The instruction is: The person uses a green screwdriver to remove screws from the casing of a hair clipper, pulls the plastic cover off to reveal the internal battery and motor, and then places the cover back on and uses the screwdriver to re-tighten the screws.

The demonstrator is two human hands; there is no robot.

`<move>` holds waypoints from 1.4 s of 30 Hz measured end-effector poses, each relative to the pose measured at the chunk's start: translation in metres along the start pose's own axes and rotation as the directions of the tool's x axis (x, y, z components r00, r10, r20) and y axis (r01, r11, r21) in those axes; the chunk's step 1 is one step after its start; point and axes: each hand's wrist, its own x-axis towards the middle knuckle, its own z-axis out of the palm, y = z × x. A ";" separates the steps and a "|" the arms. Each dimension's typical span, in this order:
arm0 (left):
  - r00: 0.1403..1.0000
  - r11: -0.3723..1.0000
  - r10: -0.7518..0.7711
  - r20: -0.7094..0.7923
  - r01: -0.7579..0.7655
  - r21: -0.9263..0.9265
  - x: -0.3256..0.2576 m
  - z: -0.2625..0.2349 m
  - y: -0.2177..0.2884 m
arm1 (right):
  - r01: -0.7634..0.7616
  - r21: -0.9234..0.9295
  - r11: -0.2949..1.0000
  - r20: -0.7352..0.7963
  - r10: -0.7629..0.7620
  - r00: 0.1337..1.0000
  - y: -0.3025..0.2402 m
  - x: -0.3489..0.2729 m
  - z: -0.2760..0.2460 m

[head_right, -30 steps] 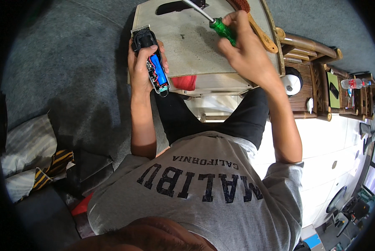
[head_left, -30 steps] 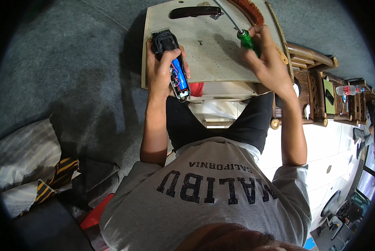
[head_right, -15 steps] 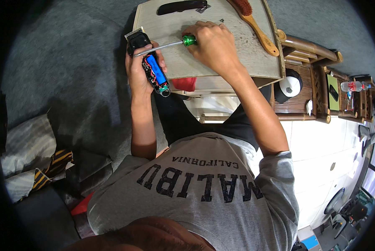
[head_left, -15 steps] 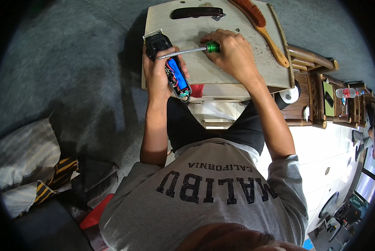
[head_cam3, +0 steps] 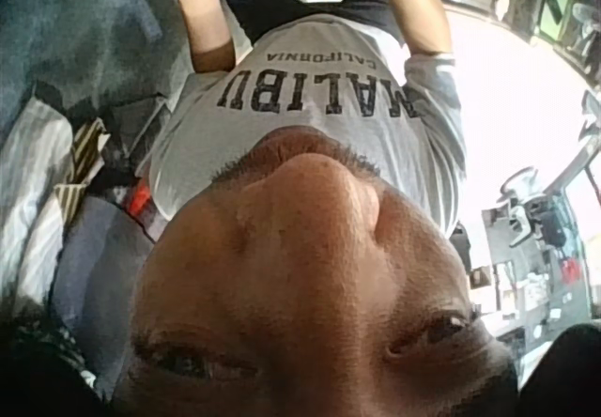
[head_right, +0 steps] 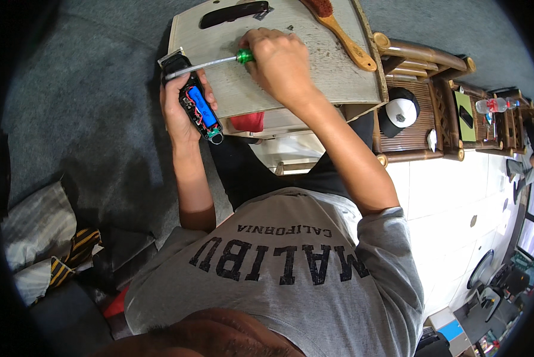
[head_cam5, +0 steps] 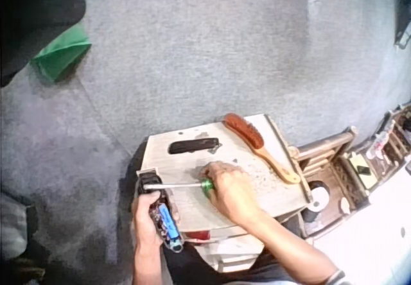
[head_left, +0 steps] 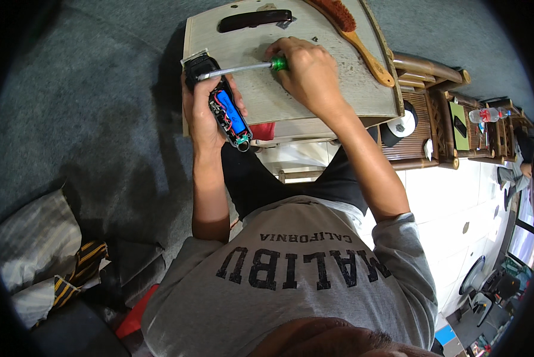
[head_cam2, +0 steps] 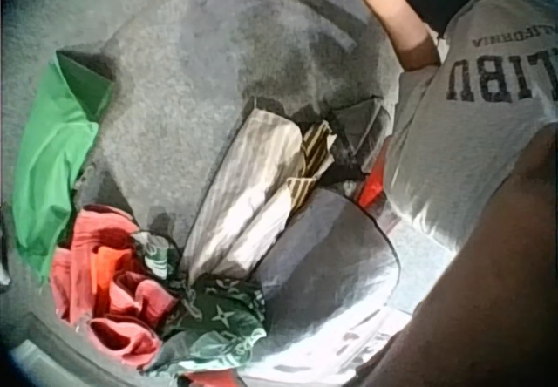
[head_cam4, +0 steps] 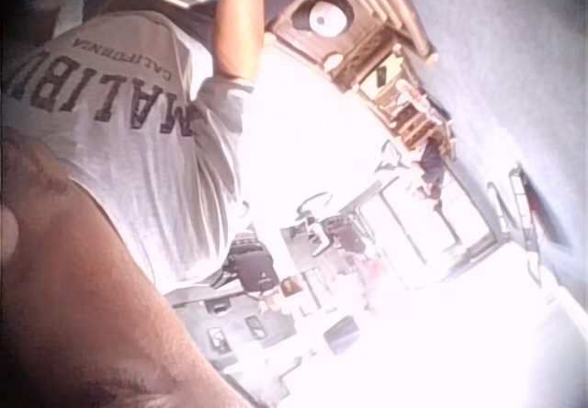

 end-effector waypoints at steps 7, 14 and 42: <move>0.969 0.957 -0.046 0.244 0.113 -0.268 0.002 -0.013 -0.009 | -0.097 0.450 0.888 -0.061 0.139 0.988 -0.003 0.000 -0.002; 0.970 1.000 0.025 0.240 -0.025 -0.005 0.000 -0.009 -0.011 | -0.273 0.740 0.614 0.281 0.087 0.956 -0.036 -0.008 -0.007; 0.967 0.978 0.037 0.253 -0.087 0.190 0.001 -0.011 -0.020 | 0.012 0.563 0.826 0.043 -0.043 0.998 -0.038 -0.010 0.000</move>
